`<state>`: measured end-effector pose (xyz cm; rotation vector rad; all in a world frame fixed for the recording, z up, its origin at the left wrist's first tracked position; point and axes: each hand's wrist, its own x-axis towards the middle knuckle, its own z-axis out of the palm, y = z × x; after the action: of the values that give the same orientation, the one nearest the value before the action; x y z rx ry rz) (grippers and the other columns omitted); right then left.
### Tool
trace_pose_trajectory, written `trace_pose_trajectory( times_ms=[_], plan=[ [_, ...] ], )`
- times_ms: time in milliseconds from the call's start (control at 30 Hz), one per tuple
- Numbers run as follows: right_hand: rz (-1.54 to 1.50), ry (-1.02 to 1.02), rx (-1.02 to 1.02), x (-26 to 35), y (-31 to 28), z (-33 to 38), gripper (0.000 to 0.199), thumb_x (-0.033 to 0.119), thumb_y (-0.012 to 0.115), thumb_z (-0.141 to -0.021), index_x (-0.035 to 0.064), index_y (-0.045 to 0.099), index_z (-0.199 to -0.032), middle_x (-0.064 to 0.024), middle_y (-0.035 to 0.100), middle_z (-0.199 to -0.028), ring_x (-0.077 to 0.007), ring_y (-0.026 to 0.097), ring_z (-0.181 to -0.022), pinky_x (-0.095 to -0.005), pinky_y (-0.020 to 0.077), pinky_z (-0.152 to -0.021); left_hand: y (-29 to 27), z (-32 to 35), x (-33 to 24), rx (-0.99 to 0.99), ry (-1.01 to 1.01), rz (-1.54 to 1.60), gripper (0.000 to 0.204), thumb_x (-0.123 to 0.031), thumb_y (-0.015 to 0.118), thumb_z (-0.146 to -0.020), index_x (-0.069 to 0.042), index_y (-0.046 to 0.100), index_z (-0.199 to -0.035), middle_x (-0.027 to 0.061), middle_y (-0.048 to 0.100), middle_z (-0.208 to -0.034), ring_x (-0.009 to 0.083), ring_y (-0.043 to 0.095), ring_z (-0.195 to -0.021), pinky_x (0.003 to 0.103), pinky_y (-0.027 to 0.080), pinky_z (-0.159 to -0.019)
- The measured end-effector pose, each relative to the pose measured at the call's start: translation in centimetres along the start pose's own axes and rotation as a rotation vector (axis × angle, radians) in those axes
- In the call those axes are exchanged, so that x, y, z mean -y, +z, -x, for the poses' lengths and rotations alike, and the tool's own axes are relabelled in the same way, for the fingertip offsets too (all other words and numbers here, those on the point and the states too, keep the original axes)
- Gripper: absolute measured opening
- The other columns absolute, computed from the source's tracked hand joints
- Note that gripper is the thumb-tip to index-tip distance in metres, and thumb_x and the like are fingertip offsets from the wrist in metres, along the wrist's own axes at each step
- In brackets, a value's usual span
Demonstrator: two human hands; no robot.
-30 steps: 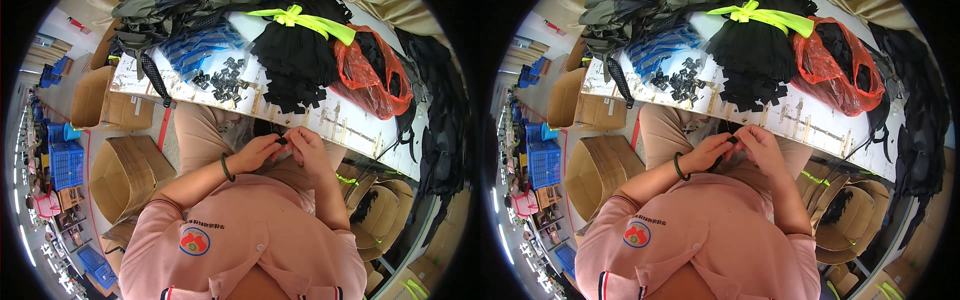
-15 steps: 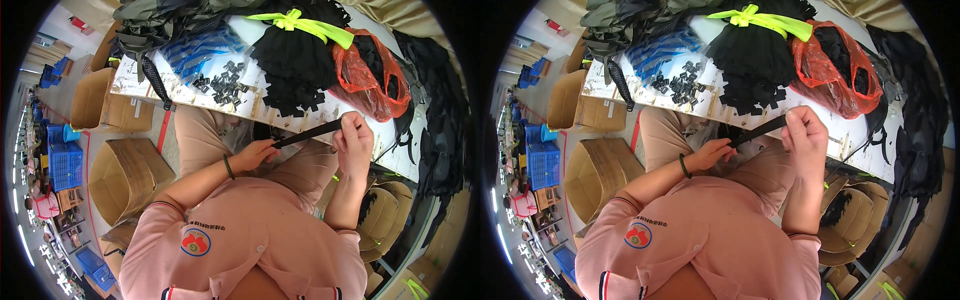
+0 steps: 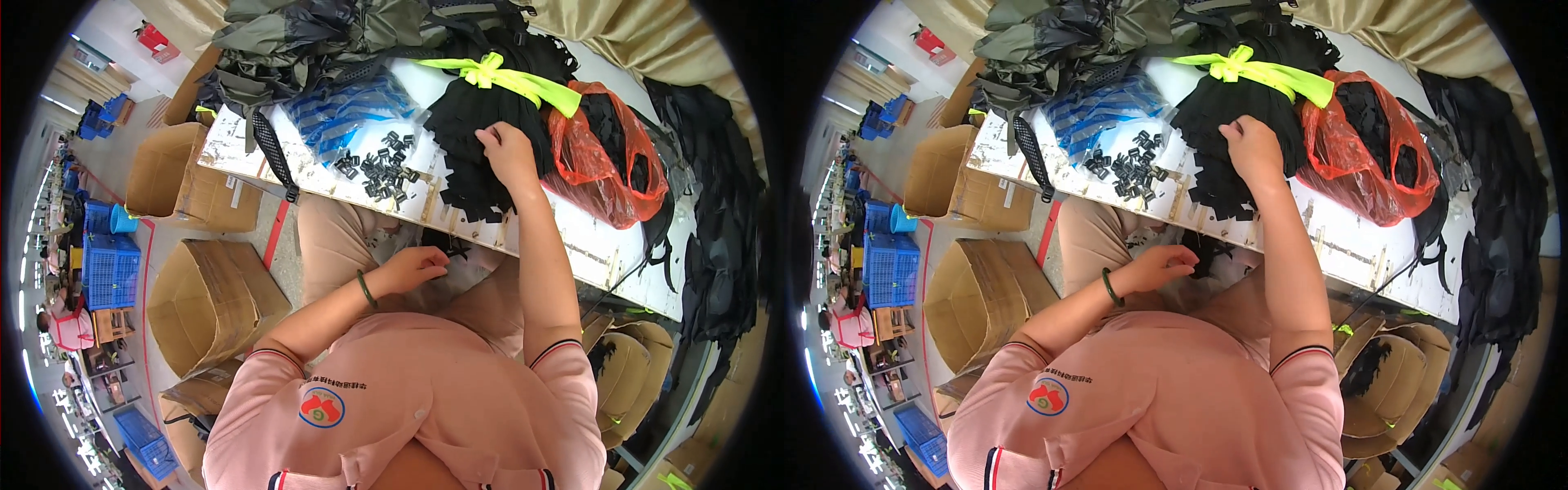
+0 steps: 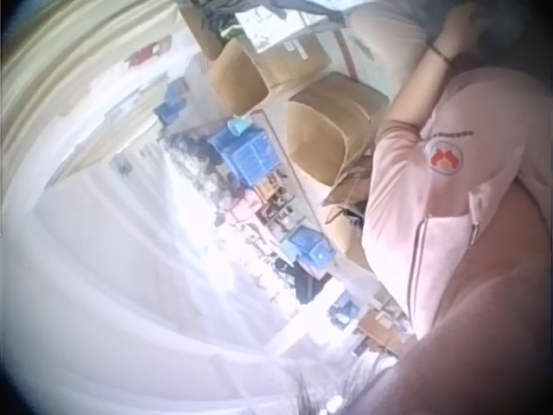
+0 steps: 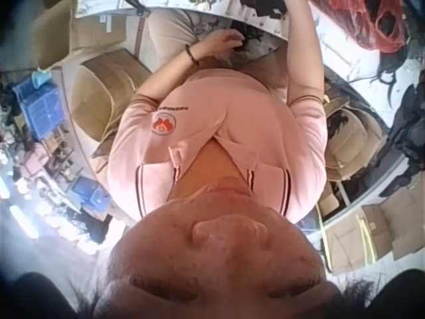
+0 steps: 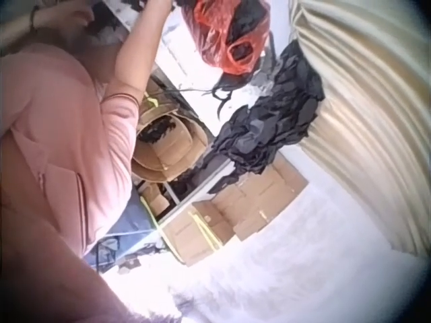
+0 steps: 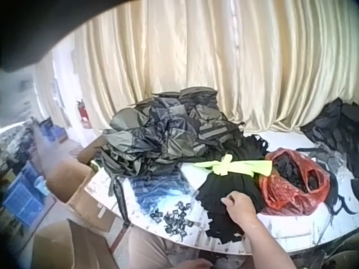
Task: The recorder is threading plastic buckles onto black straps in a factory setting.
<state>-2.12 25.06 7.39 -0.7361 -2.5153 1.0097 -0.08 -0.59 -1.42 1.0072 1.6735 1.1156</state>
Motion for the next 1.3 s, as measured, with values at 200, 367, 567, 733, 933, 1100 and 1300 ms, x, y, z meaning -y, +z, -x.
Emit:
trace_pose_trajectory(
  times_ms=[200, 367, 567, 733, 933, 1100, 1300],
  plan=[
    [-0.639, 0.259, 0.195, 1.8, -1.7, 6.8, 0.016, 0.021, 0.058, -0.089, 0.0063, 0.059, -0.082, 0.0044, 0.05, -0.061, -0.0034, 0.042, -0.051, -0.0199, 0.0315, -0.046, -1.4, -0.4, -4.4, -0.067, -0.074, 0.53, 0.023, -0.02, 0.058, -0.091, -0.003, 0.059, -0.106, 0.0024, 0.062, -0.086, 0.0098, 0.058, -0.076, 0.024, 0.047, -0.069],
    [-0.748, 0.223, 0.332, 1.4, 0.0, 15.0, 0.016, 0.019, 0.056, -0.09, 0.0036, 0.058, -0.084, 0.0037, 0.054, -0.07, -0.0045, 0.046, -0.06, -0.0196, 0.0368, -0.054, -2.0, -1.9, -7.0, -0.189, 0.026, 0.807, 0.014, -0.014, 0.059, -0.09, -0.003, 0.058, -0.098, 0.0013, 0.06, -0.083, 0.0072, 0.056, -0.07, 0.021, 0.046, -0.064],
    [-0.822, 0.289, 0.398, 2.2, -1.6, 11.8, 0.014, 0.019, 0.056, -0.091, 0.0069, 0.06, -0.094, 0.0042, 0.051, -0.068, -0.0007, 0.033, -0.047, -0.0185, 0.0244, -0.04, -0.1, -1.2, -5.2, -0.167, -0.045, 0.575, 0.011, -0.011, 0.063, -0.086, -0.003, 0.056, -0.084, -0.0004, 0.058, -0.076, 0.0057, 0.054, -0.063, 0.019, 0.044, -0.057],
    [-1.106, 0.199, 0.007, 2.9, -5.6, 7.5, 0.012, 0.016, 0.06, -0.088, 0.0046, 0.061, -0.091, 0.0007, 0.055, -0.073, -0.0009, 0.033, -0.046, -0.0183, 0.0232, -0.041, 1.9, 0.7, -0.6, -0.068, -0.099, 0.269, 0.016, -0.013, 0.068, -0.081, -0.002, 0.057, -0.081, 0.0011, 0.054, -0.066, 0.0063, 0.05, -0.06, 0.024, 0.043, -0.055],
    [-0.81, 0.242, 0.026, 2.4, -4.3, 12.3, 0.005, 0.009, 0.06, -0.087, 0.0055, 0.059, -0.09, 0.0017, 0.056, -0.073, -0.0023, 0.041, -0.049, -0.018, 0.0298, -0.043, -7.2, 0.9, -3.5, -0.472, 0.189, -0.611, 0.017, -0.01, 0.065, -0.077, -0.007, 0.065, -0.093, 0.0116, 0.056, -0.083, 0.0295, 0.057, -0.076, 0.038, 0.047, -0.067],
    [-0.778, 0.152, 0.267, 0.0, 2.0, 16.0, 0.012, 0.006, 0.064, -0.083, 0.0058, 0.055, -0.09, 0.0055, 0.049, -0.068, -0.0029, 0.044, -0.061, -0.018, 0.0339, -0.052, -12.0, -1.8, -3.7, -0.332, 0.188, -0.968, 0.032, -0.005, 0.068, -0.07, -0.015, 0.066, -0.101, 0.0083, 0.049, -0.079, 0.0279, 0.056, -0.078, 0.038, 0.046, -0.07],
    [-0.869, 0.295, 0.348, 0.0, 3.2, 15.9, 0.01, 0.01, 0.064, -0.084, 0.0044, 0.055, -0.085, 0.0064, 0.047, -0.066, -0.0019, 0.041, -0.059, -0.0179, 0.0322, -0.051, -12.2, -3.0, -4.4, -0.303, 0.169, -0.882, 0.02, -0.003, 0.067, -0.067, -0.01, 0.066, -0.086, 0.0098, 0.053, -0.08, 0.0294, 0.056, -0.083, 0.037, 0.047, -0.073]
  ],
)
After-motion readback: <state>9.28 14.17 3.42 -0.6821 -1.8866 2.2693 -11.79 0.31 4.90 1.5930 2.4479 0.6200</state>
